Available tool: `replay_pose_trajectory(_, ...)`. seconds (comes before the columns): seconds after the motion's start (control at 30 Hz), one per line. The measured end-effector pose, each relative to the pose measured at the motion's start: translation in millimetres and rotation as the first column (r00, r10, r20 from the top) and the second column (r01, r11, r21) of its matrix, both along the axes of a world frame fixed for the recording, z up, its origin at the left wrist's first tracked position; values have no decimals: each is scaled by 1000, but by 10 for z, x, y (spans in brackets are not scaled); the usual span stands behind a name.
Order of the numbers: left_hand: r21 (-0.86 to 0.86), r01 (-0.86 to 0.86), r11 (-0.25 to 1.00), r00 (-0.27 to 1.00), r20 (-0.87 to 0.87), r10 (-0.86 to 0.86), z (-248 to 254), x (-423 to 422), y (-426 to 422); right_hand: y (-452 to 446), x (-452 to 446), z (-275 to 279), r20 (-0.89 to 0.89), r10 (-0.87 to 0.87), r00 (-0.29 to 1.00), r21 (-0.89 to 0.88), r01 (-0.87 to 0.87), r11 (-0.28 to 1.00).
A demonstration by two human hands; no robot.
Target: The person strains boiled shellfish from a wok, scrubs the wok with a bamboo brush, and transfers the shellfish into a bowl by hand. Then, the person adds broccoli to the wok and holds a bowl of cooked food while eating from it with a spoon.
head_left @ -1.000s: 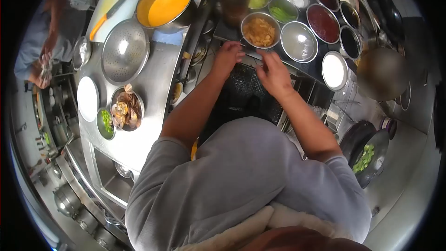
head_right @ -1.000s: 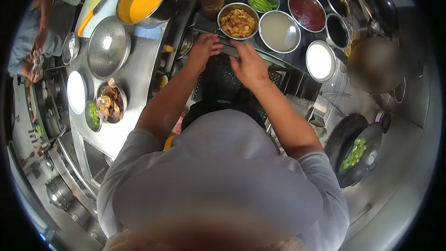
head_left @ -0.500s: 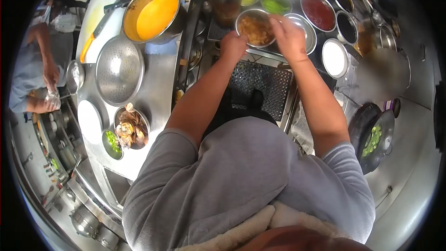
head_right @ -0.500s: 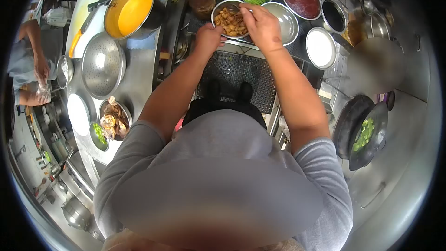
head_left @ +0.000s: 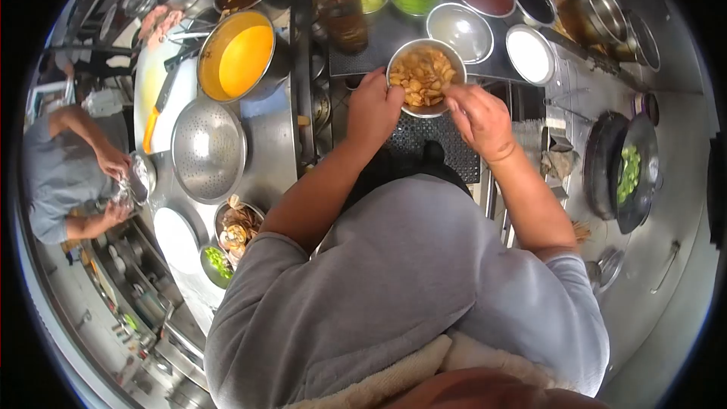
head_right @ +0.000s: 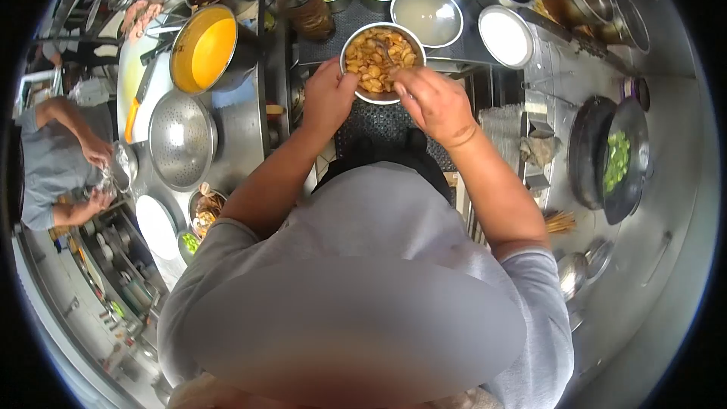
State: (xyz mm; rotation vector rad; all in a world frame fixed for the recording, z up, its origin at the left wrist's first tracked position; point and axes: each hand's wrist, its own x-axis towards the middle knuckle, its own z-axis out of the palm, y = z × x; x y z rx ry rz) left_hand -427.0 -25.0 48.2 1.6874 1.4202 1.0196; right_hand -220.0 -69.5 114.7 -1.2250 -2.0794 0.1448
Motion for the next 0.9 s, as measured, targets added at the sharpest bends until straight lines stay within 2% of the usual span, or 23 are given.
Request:
replay_pose_trajectory(0.03,-51,32,998,999,2,-32,3,13,22,-114,54,25,43,11,999,-18,-11,1000)
replay_pose_trajectory(0.1,-158,104,982,995,14,-103,-25,85,62,-376,174,158,19,-46,999,15,46,999)
replay_pose_trajectory(0.23,-100,249,963,967,88,-241,11,260,6,-942,357,252,-91,-280,956,4,281,960)
replay_pose_trajectory(0.33,-94,370,924,927,94,-362,58,435,-73,-1283,330,329,-203,-456,867,-36,459,888)
replay_pose_trajectory(0.37,-167,407,898,913,47,-405,102,486,-105,-1373,320,328,-257,-495,830,-42,502,864)
replay_pose_trajectory(0.4,-130,445,886,895,50,-443,123,553,-133,-1448,305,327,-310,-529,790,-48,543,839)
replay_pose_trajectory(0.43,-93,481,872,877,52,-478,138,626,-173,-1487,272,318,-385,-560,734,-67,583,810)
replay_pose_trajectory(0.53,29,572,820,820,1,-572,273,848,-335,-1539,255,318,-467,-679,566,-178,693,699)
replay_pose_trajectory(0.6,94,622,777,782,-48,-621,339,989,-434,-1572,314,252,-608,-664,436,-276,668,691)
replay_pose_trajectory(0.7,109,695,711,719,-87,-690,370,1215,-596,-1717,414,172,-780,-604,162,-421,577,699)
replay_pose_trajectory(0.8,76,760,645,649,-146,-747,325,1483,-799,-2014,672,138,-785,-613,-85,-563,510,650)
replay_pose_trajectory(0.83,59,775,630,629,-170,-758,332,1576,-892,-2131,726,124,-794,-604,-72,-532,564,632)
replay_pose_trajectory(0.9,39,799,601,594,-214,-776,375,1801,-1078,-2410,828,89,-744,-666,58,-466,670,578)
